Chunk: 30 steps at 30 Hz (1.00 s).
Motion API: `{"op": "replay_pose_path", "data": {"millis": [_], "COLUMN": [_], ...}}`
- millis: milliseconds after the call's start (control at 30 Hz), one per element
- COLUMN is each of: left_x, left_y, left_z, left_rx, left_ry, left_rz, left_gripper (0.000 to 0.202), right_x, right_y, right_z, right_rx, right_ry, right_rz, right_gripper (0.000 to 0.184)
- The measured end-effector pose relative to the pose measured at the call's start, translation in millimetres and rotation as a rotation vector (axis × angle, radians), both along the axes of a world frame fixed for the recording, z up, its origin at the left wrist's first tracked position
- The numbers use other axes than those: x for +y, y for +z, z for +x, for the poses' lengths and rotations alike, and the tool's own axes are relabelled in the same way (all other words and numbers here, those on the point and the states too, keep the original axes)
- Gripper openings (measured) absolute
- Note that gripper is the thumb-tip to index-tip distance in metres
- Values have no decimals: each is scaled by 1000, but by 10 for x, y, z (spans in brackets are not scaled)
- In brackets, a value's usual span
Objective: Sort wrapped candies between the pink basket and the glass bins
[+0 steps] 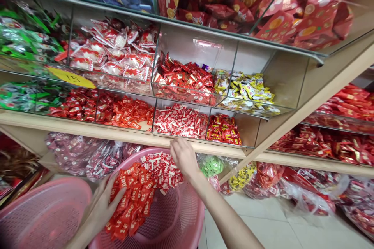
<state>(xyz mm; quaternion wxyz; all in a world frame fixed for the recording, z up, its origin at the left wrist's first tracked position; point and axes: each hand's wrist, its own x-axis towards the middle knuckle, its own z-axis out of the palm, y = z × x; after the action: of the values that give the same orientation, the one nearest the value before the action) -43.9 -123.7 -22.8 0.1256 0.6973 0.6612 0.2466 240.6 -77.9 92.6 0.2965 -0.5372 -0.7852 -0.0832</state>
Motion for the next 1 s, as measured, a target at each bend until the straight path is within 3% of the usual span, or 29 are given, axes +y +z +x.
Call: {"op": "replay_pose_path", "data": {"millis": [67,167,267,367,600,767,1000], "left_x": [-4,-12,-15,-14,-21,-16,-12], "left_y": [0,0,-16,-32,-24,-70,-68], "left_z": [3,5,-4,-17,-23,-34,-34], "left_rx": [2,5,-1,0,8,0,3], "left_ry": [-3,-1,-11,-12,-21,-14,-22], "left_rz": [-6,-10,8,25,5,1,-1], "left_gripper": [60,61,61,60,61,60,59], "right_x": [192,548,839,986,1042,1047,884], "right_y": [189,337,341,274,104,133,256], "right_z": [107,254,319,328,428,385,259], "right_rx": [55,50,30,58,296,294,141], "right_ry": [-85,-280,-372,-378,-395,-379,-623], "right_rz": [37,-49,-216,-314,-254,-283,-336], "right_gripper": [27,27,29,32,32,33,36]}}
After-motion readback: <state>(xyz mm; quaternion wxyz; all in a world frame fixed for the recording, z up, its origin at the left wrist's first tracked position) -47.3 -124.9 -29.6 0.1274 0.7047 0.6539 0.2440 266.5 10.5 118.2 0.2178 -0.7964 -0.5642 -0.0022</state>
